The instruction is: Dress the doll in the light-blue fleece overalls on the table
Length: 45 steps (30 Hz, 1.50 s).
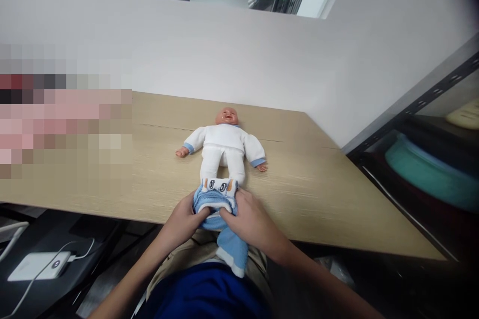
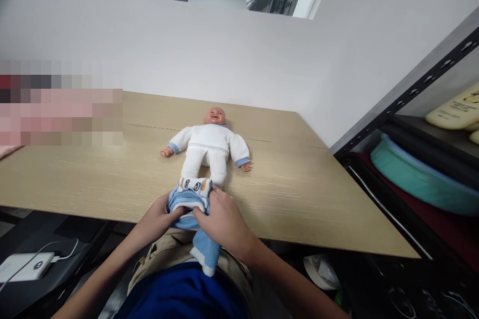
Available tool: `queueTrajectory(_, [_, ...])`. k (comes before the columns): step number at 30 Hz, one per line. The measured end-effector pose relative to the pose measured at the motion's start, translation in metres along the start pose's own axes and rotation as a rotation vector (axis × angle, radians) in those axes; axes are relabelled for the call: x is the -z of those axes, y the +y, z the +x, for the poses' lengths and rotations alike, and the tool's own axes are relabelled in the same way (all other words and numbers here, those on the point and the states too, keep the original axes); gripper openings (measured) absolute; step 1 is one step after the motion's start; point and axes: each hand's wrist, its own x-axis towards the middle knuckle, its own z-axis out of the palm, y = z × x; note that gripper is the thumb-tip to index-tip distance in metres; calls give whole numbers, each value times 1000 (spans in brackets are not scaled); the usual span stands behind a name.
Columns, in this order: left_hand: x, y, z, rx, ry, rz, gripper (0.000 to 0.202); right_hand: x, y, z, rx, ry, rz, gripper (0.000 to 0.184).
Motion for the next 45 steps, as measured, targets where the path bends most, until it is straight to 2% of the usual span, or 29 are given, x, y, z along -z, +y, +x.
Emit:
queueTrajectory(6, [-8, -1, 13, -28, 53, 101, 38, 4, 4, 9, 1, -30, -65, 28])
queueTrajectory(13, [-14, -5, 51, -78, 23, 10, 41, 8, 32, 36, -44, 54, -17, 34])
queueTrajectory(15, [-14, -4, 59, -88, 46, 32, 42, 11, 38, 46, -31, 63, 16, 34])
queueTrajectory(18, [-11, 0, 66, -103, 70, 43, 45, 17, 38, 57, -48, 29, 4, 23])
queueTrajectory(21, [-4, 8, 62, -84, -18, -14, 51, 23, 28, 60, -82, -16, -36, 15])
queueTrajectory(24, [2, 14, 50, -36, -73, 10, 45, 26, 18, 55, -71, -49, -92, 13])
queueTrajectory(26, [5, 17, 41, -15, -58, 95, 39, 25, 14, 51, -45, -93, -150, 11])
queueTrajectory(29, [7, 17, 30, 34, -35, 267, 40, 22, 12, 46, -20, -153, -223, 12])
queueTrajectory(32, [4, 13, 27, 85, -31, 484, 37, 17, 12, 44, -22, -149, -290, 23])
queueTrajectory(34, [0, 6, 28, 23, 11, 615, 25, 14, 12, 43, -26, -139, -337, 32])
queueTrajectory(36, [-3, -2, 31, -73, 72, 678, 15, 12, 13, 42, -41, -150, -366, 32])
queueTrajectory(38, [-6, -11, 34, -106, 111, 638, 14, 10, 14, 41, -46, -171, -352, 28])
queueTrajectory(40, [-6, -17, 36, -85, 111, 480, 24, 10, 17, 42, -30, -172, -284, 30])
queueTrajectory(43, [-3, -18, 37, -87, 87, 147, 47, 11, 25, 46, 58, -130, -91, 46])
queueTrajectory(45, [0, -16, 37, -121, 105, 22, 55, 11, 30, 50, 124, -101, 44, 53])
